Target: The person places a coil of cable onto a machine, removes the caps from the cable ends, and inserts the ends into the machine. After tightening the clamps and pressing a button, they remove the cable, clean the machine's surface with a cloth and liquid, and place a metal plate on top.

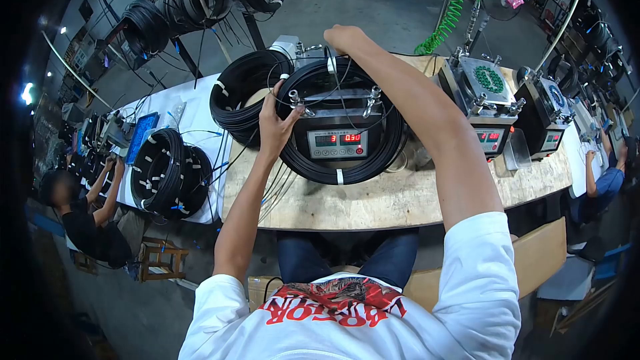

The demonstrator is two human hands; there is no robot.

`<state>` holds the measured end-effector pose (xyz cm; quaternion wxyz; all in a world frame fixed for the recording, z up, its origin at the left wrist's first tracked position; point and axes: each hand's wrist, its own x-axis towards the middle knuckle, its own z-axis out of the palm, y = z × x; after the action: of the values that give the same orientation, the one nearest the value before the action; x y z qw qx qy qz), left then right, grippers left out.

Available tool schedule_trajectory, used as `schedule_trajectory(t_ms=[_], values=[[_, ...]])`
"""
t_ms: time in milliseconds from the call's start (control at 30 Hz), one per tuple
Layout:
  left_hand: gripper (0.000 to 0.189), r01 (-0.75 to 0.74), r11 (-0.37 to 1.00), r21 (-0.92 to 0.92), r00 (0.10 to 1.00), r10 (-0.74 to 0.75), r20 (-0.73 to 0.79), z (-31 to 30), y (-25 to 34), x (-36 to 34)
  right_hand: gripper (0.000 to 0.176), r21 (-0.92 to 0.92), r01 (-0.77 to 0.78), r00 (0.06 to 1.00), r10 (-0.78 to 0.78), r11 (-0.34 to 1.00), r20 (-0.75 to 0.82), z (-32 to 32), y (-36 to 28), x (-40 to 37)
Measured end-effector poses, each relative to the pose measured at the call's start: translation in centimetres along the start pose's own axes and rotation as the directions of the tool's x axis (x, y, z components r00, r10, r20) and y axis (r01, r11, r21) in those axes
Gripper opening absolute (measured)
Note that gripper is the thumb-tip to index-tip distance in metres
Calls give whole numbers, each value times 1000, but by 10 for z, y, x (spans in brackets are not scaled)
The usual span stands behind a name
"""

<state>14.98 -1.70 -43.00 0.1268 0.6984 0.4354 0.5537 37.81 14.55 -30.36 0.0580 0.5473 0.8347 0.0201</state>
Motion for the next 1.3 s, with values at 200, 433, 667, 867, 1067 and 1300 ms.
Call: schedule_trajectory(t_ms=[200,433,667,867,1067,1300], values=[[77,17,998,-57,1000,-16,8,1,-4,0,23,-16,-30,974,33,999,225,-18,-8,4],[77,14,999,-46,1000,-14,16,1,-3,1,21,411,-62,992,100,910,-72,3,26,-15],[75,-31,998,63,992,23,127,-16,12,1,12,579,122,699,344,806,-627,8,-11,-102],[27,-40,683,729,837,-375,398,-94,51,48,17,659,10,558,543,752,-628,41,-43,-117],[22,-292,897,332,894,133,427,-19,114,157,17,519,-42,488,471,854,-735,42,-52,-120],[25,-332,621,710,523,-505,686,96,94,215,14,581,62,526,468,812,-710,48,-38,-114]])
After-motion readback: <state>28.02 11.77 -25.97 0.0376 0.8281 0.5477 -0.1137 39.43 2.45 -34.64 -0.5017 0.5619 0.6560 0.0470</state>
